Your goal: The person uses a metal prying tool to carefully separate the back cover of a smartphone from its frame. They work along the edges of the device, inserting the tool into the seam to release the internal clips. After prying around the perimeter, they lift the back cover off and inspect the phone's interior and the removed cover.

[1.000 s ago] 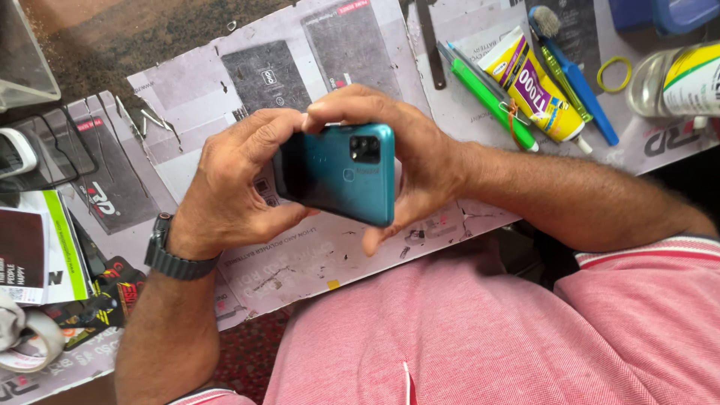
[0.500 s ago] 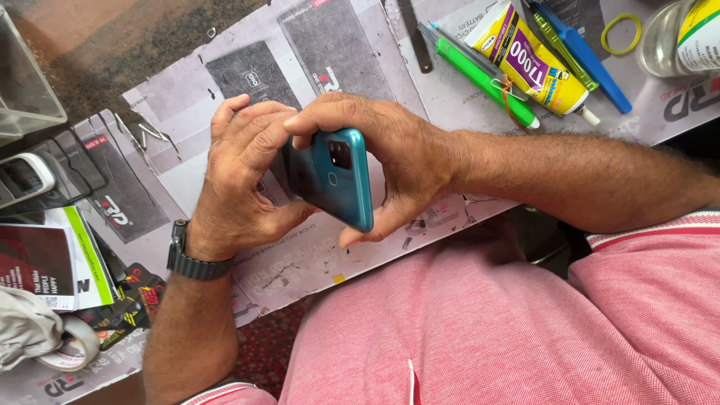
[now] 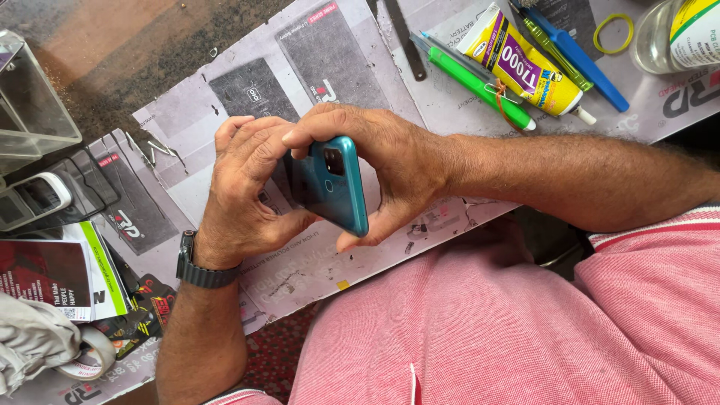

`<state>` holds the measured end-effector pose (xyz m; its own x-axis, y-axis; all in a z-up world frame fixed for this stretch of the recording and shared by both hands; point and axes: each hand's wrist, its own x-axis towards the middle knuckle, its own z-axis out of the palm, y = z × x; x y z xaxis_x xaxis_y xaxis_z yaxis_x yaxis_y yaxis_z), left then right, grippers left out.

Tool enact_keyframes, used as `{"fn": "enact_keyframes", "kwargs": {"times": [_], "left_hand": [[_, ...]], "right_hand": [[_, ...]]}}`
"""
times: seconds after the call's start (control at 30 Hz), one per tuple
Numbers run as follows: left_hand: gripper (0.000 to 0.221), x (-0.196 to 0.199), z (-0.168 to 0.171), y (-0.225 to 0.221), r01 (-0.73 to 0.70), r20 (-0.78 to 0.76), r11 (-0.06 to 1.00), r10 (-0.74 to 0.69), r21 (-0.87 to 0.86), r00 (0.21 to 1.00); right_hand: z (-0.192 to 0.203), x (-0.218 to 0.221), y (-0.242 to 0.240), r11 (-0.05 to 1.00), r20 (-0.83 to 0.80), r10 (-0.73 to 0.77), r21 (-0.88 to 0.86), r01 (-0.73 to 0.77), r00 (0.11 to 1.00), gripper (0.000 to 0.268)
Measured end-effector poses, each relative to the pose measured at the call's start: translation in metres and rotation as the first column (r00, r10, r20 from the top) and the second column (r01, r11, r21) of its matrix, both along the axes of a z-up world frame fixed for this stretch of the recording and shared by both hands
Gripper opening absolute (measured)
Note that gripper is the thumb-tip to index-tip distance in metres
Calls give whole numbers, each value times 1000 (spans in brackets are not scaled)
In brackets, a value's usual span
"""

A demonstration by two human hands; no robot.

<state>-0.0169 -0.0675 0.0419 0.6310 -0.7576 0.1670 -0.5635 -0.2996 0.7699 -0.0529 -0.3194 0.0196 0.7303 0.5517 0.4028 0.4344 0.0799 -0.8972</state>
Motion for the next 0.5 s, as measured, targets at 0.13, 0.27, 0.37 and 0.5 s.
{"fn": "enact_keyframes", "kwargs": {"times": [0.13, 0.27, 0.37, 0.5], "left_hand": [[86, 0, 0, 0, 0, -4, 1000, 0, -7, 1000], [87, 0, -3, 2, 11, -4, 999, -11, -31, 1000], [87, -1, -9, 9, 14, -35, 999, -15, -47, 999], [58, -9, -18, 24, -116, -448, 977, 23, -181, 894]], "right_hand": [[1, 0, 0, 1000, -1, -2, 0, 2, 1000, 100], [1, 1, 0, 1000, -6, -14, 1, 14, 1000, 102], [1, 3, 1, 987, -82, -72, 139, 83, 994, 94], [-10, 13, -1, 942, -653, -31, 235, 241, 757, 36]]}}
